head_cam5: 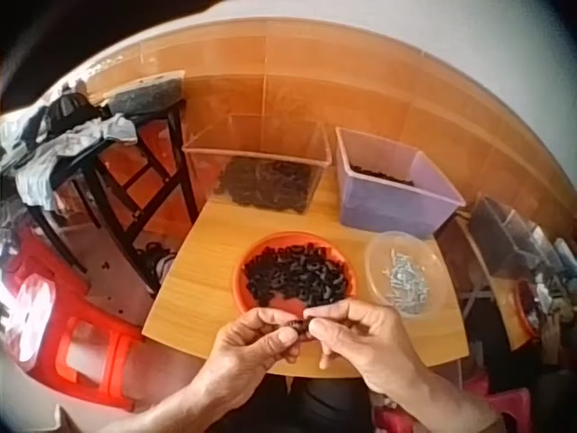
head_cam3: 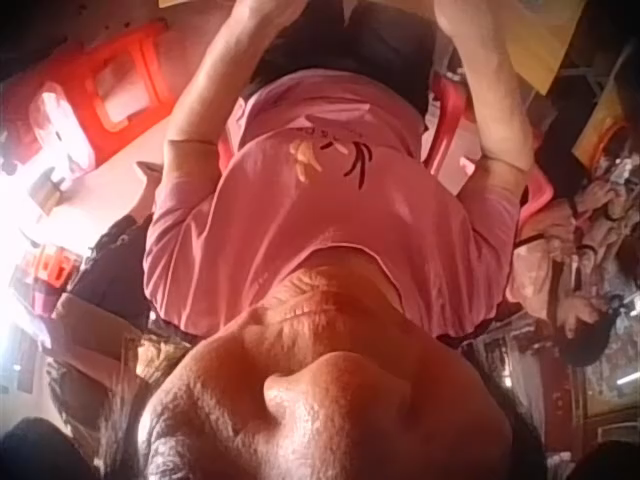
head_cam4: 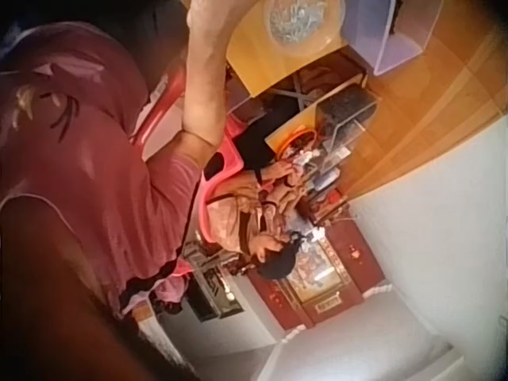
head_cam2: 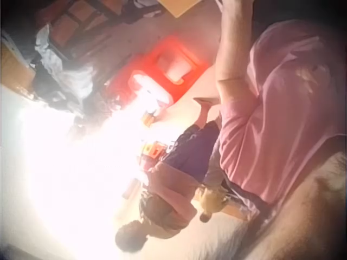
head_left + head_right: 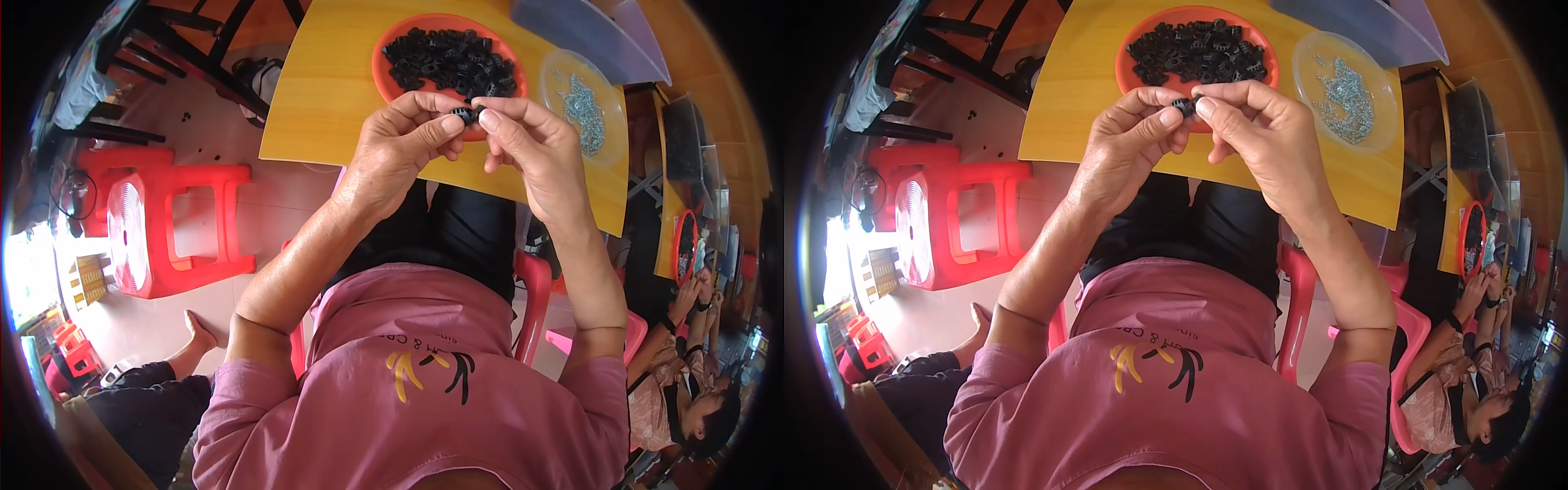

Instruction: The person assembles clip components by hand, repeatedly picking up plastic pieces and small metal springs from plates and inserting the springs into the plastic pieces.

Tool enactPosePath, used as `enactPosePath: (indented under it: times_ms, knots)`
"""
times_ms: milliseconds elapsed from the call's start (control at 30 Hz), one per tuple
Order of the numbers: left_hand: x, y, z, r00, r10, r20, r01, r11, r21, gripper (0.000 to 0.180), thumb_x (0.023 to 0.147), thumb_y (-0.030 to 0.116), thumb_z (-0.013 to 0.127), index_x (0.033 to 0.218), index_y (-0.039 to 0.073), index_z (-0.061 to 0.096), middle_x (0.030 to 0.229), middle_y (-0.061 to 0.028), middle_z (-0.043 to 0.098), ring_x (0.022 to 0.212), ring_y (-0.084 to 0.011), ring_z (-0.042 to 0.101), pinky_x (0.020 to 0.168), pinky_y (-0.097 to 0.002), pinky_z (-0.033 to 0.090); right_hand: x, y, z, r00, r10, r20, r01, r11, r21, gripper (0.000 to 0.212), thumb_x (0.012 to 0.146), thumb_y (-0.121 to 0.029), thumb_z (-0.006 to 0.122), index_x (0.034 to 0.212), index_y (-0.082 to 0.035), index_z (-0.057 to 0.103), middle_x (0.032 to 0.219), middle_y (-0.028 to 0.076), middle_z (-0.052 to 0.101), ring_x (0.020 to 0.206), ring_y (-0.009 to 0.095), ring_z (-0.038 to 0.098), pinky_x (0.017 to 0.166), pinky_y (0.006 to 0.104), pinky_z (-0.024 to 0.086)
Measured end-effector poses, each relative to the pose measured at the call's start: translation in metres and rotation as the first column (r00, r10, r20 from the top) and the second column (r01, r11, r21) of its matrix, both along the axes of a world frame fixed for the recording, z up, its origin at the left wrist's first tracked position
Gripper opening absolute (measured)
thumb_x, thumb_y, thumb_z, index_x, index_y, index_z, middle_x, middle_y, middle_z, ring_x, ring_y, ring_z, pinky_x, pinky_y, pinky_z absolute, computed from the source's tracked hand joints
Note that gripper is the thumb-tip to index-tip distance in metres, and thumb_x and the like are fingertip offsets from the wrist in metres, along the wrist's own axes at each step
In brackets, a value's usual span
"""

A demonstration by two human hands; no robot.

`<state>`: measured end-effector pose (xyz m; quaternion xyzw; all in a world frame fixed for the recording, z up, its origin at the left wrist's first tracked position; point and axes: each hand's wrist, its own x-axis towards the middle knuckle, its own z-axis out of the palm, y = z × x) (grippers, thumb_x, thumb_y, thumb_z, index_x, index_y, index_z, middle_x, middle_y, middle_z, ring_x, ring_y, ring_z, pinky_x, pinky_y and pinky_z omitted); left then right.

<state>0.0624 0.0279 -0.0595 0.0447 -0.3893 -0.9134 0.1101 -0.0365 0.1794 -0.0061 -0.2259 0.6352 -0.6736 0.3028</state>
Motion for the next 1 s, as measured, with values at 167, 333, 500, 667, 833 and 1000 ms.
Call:
enactPosePath:
  times_ms: [167, 333, 500, 667, 833, 1000]
  knots:
    - [0.003, -0.001, 0.001, 1.0, -0.006, -0.01, 0.005, 0.997, -0.08, 0.018, 0.094, 0.01, 0.064, 0.107, -0.001, 0.061, 0.09, -0.0074, 0.066, 0.081, -0.0125, 0.061, 0.077, -0.0264, 0.051, -0.004, 0.002, 0.007, 0.995, 0.087, -0.039, -0.084, 0.994, 0.063, 0.022, 0.092, -0.014, 0.067, 0.106, 0.003, 0.066, 0.08, 0.002, 0.063, 0.063, 0.004, 0.055, 0.054, 0.019, 0.047]
    - [0.005, -0.002, 0.005, 1.0, -0.005, 0.019, 0.007, 0.991, -0.133, 0.018, 0.094, 0.011, 0.065, 0.107, -0.001, 0.061, 0.089, -0.0073, 0.066, 0.08, -0.0125, 0.062, 0.077, -0.0265, 0.052, -0.01, 0.005, 0.014, 0.974, 0.199, -0.106, -0.184, 0.973, 0.139, 0.023, 0.093, -0.018, 0.066, 0.105, 0.001, 0.066, 0.082, 0.002, 0.064, 0.061, 0.004, 0.053, 0.054, 0.0184, 0.046]
    - [0.002, -0.002, 0.005, 1.0, -0.029, -0.007, 0.028, 0.995, -0.097, 0.019, 0.094, 0.011, 0.065, 0.107, -0.001, 0.061, 0.09, -0.0078, 0.066, 0.081, -0.0126, 0.062, 0.077, -0.0268, 0.052, -0.007, 0.004, 0.011, 0.987, 0.126, 0.099, -0.131, 0.99, 0.046, 0.021, 0.092, -0.018, 0.067, 0.103, 0.0, 0.066, 0.083, 0.003, 0.065, 0.061, 0.005, 0.054, 0.055, 0.0194, 0.048]
    - [0.002, -0.001, 0.004, 0.999, -0.044, 0.002, 0.044, 0.999, -0.012, 0.017, 0.094, 0.009, 0.063, 0.108, -0.001, 0.06, 0.093, -0.0088, 0.066, 0.082, -0.0136, 0.063, 0.077, -0.0273, 0.053, -0.004, 0.002, 0.008, 0.981, 0.089, 0.173, -0.09, 0.996, -0.005, 0.02, 0.092, -0.018, 0.067, 0.101, 0.0, 0.066, 0.083, 0.004, 0.065, 0.062, 0.005, 0.056, 0.056, 0.0203, 0.051]
    - [0.002, -0.001, 0.002, 0.997, -0.07, -0.023, 0.071, 0.995, 0.073, 0.016, 0.095, 0.008, 0.062, 0.109, 0.0, 0.061, 0.094, -0.0094, 0.066, 0.082, -0.0144, 0.063, 0.076, -0.0271, 0.053, -0.001, 0.004, 0.011, 0.991, 0.078, 0.107, -0.082, 0.996, 0.032, 0.019, 0.091, -0.016, 0.067, 0.101, 0.0, 0.067, 0.084, 0.004, 0.065, 0.063, 0.005, 0.057, 0.055, 0.0203, 0.051]
    - [0.004, -0.002, 0.007, 0.999, -0.034, 0.02, 0.035, 0.999, -0.034, 0.018, 0.093, 0.009, 0.065, 0.108, 0.0, 0.062, 0.091, -0.0078, 0.066, 0.079, -0.0134, 0.062, 0.075, -0.0271, 0.052, -0.002, 0.007, 0.013, 0.985, 0.095, 0.143, -0.105, 0.993, 0.06, 0.018, 0.091, -0.015, 0.066, 0.1, 0.001, 0.067, 0.084, 0.004, 0.065, 0.064, 0.005, 0.058, 0.054, 0.0211, 0.051]
